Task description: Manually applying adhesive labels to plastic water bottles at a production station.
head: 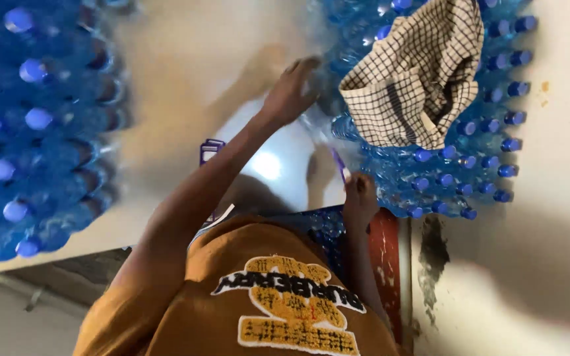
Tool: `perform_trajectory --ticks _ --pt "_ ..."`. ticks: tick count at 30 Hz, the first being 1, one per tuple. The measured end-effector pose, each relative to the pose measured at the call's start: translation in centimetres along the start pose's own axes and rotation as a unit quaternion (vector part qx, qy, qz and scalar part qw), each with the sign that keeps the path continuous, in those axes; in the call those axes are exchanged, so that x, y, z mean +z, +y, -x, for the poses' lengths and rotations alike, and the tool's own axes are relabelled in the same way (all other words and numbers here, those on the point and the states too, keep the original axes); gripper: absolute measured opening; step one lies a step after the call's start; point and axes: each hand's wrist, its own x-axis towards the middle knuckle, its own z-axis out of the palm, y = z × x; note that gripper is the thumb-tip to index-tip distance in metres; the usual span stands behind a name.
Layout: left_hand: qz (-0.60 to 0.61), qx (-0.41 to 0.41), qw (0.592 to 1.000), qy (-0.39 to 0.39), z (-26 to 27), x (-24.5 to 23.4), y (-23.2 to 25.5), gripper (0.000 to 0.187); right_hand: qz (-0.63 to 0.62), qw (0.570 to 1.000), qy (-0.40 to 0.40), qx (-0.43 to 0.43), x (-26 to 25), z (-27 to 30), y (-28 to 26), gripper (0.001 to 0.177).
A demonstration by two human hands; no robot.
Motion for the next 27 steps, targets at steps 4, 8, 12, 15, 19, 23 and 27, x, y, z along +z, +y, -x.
perform_trajectory --ticks 4,8,12,15,19,23,27 --pt "-0.048 0.019 0.995 -0.086 -10.7 10.1 -3.9 0.095 0.191 0.979 -0.021 0.076 -2.2 2.2 -0.2 0.025" --pt "-0.088 0.058 0.99 -0.096 -14.3 8.7 -5.8 0.084 0.125 0.988 -0.062 -0.067 -1.6 2.0 -3.0 0.017" --pt "-0.146 0.076 0.977 -0.138 -11.7 4.4 -4.1 0.091 0.04 0.995 -0.089 -0.004 0.6 1.0 -2.8 0.019" --pt "-0.145 0.055 0.98 -0.127 -12.7 5.8 -4.8 0.091 -0.006 0.995 -0.093 0.029 3.6 -0.9 -2.8 0.02" --pt "-0.073 0.079 0.991 -0.086 -11.3 5.5 -3.4 0.079 -0.07 0.997 -0.022 0.017 3.4 -1.1 -3.1 0.023" --pt "-0.113 0.059 0.983 -0.129 -11.3 7.0 -4.1 0.102 -0.088 0.996 0.006 0.018 3.7 -0.8 -4.0 0.014" --pt "-0.107 0.06 0.986 -0.109 -9.1 3.2 -4.7 0.087 -0.209 0.975 0.041 0.067 3.6 -0.2 -4.9 0.014"
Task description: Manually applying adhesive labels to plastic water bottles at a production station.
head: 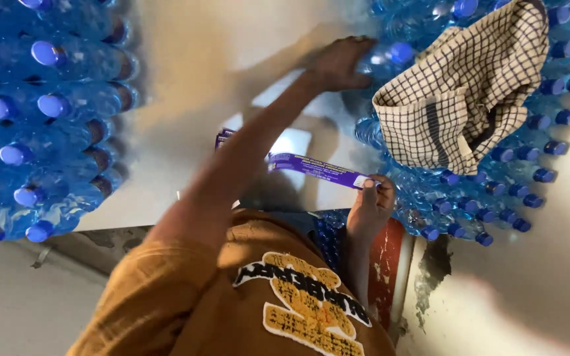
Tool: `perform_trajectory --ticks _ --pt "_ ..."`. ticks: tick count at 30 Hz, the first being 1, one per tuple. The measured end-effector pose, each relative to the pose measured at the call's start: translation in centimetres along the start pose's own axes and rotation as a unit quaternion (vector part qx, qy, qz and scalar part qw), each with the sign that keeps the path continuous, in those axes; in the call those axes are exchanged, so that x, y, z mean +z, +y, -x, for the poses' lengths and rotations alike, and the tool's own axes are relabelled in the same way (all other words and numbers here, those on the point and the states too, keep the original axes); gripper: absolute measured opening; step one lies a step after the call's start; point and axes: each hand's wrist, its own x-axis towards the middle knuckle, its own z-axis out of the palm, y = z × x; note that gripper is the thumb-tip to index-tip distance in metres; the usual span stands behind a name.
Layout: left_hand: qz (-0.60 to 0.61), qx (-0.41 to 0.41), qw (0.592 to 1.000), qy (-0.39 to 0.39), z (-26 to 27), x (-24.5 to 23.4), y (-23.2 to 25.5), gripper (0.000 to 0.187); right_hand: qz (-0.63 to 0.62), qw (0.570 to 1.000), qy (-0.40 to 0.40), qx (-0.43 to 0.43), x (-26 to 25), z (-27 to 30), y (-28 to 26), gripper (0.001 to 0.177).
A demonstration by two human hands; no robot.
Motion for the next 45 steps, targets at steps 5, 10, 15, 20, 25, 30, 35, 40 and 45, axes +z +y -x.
perform_trajectory --ticks 5,10,15,20,25,30,35,40,45 --pt "0.107 -0.165 0.979 -0.057 11.0 -6.0 -2.2 0.054 0.404 0.842 -0.065 -0.351 -1.6 -1.6 4.3 0.013" --pt "0.044 -0.292 0.955 0.005 20.3 -5.7 -5.6 0.056 -0.123 0.983 -0.068 0.12 9.5 -0.9 6.0 0.065" --pt "0.114 -0.43 0.895 0.023 23.3 -7.7 1.3 0.05 -0.167 0.97 -0.073 0.163 15.2 1.2 10.3 0.032" --pt "0.28 -0.309 0.909 -0.006 29.7 -9.3 4.5 0.086 -0.147 0.963 -0.064 0.218 14.7 2.7 11.3 0.026" --pt "0.356 -0.411 0.781 0.309 31.2 -5.9 3.5 0.008 -0.032 0.976 -0.087 0.195 13.5 3.4 11.5 0.026" --pt "0.351 -0.439 0.768 0.307 31.4 -6.0 3.4 0.009 0.024 0.98 -0.094 0.176 14.6 3.7 8.8 0.032" --pt "0.374 -0.45 0.748 0.313 31.2 -6.0 3.4 0.014 0.011 0.979 -0.1 0.179 15.6 3.8 8.3 0.025" --pt "0.378 -0.466 0.743 0.297 31.3 -5.6 2.6 0.025 0.013 0.977 -0.097 0.189 15.3 3.6 9.6 0.026" --pt "0.362 -0.482 0.739 0.303 30.9 -5.9 3.2 0.029 -0.013 0.976 -0.096 0.197 15.2 3.3 10.3 0.027"
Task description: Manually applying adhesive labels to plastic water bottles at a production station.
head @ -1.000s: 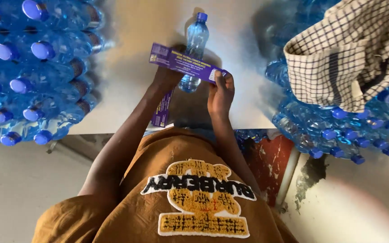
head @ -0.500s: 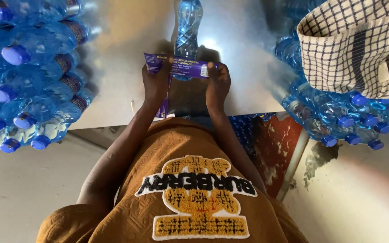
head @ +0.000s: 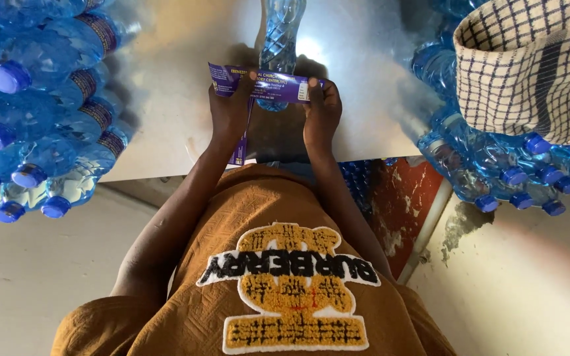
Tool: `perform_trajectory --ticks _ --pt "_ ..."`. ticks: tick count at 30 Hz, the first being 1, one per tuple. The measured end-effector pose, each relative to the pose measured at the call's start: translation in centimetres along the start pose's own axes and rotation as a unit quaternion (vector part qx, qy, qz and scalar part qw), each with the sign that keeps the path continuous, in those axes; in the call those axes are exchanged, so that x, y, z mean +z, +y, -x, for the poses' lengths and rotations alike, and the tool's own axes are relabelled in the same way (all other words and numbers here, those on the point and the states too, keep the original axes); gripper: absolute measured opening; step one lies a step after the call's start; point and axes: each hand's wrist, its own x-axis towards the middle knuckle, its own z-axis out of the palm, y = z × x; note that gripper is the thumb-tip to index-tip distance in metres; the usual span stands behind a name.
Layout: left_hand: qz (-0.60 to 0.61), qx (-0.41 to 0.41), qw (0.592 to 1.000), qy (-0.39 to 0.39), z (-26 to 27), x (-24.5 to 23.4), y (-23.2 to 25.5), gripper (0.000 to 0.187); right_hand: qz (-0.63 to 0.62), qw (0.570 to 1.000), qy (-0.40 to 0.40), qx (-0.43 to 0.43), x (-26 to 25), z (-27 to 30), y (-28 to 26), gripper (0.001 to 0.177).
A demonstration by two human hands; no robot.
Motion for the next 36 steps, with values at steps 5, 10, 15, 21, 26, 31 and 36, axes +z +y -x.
perform_trajectory --ticks 5,10,15,21,26,31,36 --pt "0.005 -0.01 1.0 0.005 0.0 0.2 0.3 0.03 -0.013 1.0 0.004 0.003 0.2 0.1 -0.2 0.024" --pt "0.01 -0.015 1.0 0.0 -0.3 0.0 -0.2 0.035 -0.014 1.0 0.004 0.005 -0.1 -0.1 0.3 0.03" --pt "-0.005 -0.016 1.0 0.009 -0.2 0.2 -0.2 0.036 -0.016 1.0 0.005 0.011 -0.1 -0.3 0.5 0.029" --pt "0.015 0.019 1.0 0.013 -0.3 0.3 -0.2 0.019 0.041 0.999 0.012 0.007 0.5 -0.4 -0.2 0.029" --pt "-0.014 0.069 0.997 -0.009 -2.1 -0.2 -2.9 0.029 0.187 0.982 0.034 0.009 1.0 -1.6 2.8 0.046" --pt "-0.006 0.079 0.996 0.042 -3.2 0.0 -2.9 0.017 0.165 0.986 0.014 -0.009 3.2 -0.7 3.6 0.05" --pt "0.09 -0.025 0.993 0.072 -4.8 -0.3 -3.1 0.015 0.051 0.992 -0.093 -0.075 5.2 -1.3 5.5 0.035"
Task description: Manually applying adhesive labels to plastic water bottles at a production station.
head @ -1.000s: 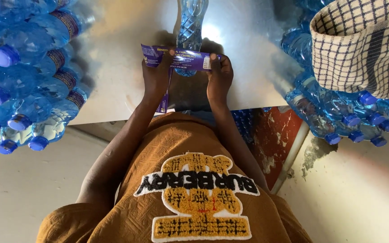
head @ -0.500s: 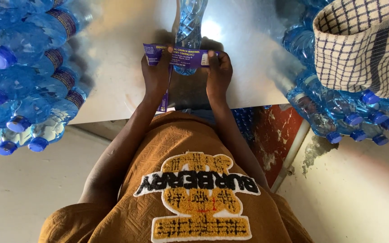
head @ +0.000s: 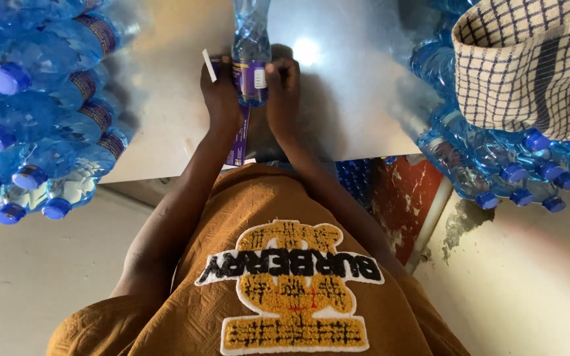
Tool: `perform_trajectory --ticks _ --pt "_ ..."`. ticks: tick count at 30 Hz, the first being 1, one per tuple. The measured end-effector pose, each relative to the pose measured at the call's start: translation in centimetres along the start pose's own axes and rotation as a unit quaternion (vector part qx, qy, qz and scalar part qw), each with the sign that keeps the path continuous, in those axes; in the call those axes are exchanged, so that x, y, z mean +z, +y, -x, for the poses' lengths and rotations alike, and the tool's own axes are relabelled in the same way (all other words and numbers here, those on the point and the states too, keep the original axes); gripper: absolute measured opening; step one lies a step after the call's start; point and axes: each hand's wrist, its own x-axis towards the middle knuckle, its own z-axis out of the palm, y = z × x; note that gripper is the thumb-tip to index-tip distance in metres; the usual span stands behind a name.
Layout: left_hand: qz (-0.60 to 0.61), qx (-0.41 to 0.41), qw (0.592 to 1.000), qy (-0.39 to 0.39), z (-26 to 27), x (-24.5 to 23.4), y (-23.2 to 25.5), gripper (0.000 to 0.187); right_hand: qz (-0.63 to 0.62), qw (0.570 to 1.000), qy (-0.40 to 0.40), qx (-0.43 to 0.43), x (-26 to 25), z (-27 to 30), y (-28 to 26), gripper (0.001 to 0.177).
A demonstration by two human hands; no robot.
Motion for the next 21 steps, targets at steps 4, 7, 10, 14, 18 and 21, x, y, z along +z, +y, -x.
perform_trajectory --ticks 4,7,10,14,18,21 --pt "0.037 -0.138 0.99 -0.016 -1.1 -1.8 1.1 0.022 0.017 0.999 -0.042 -0.024 1.5 -1.7 -1.0 0.035" --pt "0.182 -0.183 0.965 -0.049 -2.5 -2.8 -0.3 0.009 0.007 0.998 -0.063 0.012 1.6 -2.4 0.0 0.029" --pt "-0.329 0.016 0.934 -0.142 -2.1 -4.2 1.6 0.019 -0.083 0.963 -0.255 -0.016 -0.3 -2.7 0.3 0.063" --pt "-0.027 -0.08 0.991 -0.104 -0.9 -3.3 4.6 0.021 -0.057 0.914 -0.402 0.017 -1.1 -5.9 -3.1 0.074" --pt "-0.115 0.078 0.99 -0.025 -0.3 -2.8 5.2 0.022 -0.071 0.952 -0.27 0.126 3.1 -9.2 -3.6 0.079" --pt "-0.075 0.161 0.983 -0.036 1.2 -2.6 6.2 0.017 -0.117 0.961 -0.192 0.159 5.8 -9.7 -4.8 0.043"
